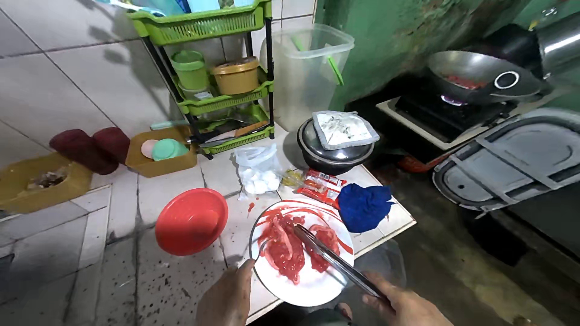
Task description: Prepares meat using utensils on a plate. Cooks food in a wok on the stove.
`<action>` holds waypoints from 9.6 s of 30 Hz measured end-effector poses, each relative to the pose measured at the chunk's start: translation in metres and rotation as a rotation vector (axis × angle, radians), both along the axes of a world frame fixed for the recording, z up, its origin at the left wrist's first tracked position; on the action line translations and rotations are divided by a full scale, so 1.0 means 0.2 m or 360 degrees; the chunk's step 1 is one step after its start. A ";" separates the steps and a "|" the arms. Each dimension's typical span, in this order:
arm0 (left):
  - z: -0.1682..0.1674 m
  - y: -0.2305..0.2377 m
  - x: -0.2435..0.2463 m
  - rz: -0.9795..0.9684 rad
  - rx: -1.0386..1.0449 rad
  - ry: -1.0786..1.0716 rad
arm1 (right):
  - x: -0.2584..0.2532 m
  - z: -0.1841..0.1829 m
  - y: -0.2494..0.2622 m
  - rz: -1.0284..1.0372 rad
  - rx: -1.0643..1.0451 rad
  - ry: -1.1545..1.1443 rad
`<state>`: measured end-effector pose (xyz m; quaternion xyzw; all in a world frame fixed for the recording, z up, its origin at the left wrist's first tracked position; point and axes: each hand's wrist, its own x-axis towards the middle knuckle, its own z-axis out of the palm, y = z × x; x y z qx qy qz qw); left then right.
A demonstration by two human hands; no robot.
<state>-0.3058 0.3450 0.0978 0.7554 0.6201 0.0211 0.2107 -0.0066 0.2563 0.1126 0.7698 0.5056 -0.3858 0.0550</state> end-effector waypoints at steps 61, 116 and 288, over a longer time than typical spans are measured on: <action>0.02 0.07 -0.12 -0.0500 -0.0014 -0.0037 | -0.24 -0.07 -0.28 -0.0212 0.0641 -0.0183; -0.12 -0.07 0.02 -0.0681 0.0515 0.0169 | -0.15 0.27 0.06 0.0280 -0.0103 -0.0627; -0.09 0.22 -0.10 -0.0614 0.0410 0.0064 | -0.18 -0.04 0.07 -0.0122 -0.0249 -0.0155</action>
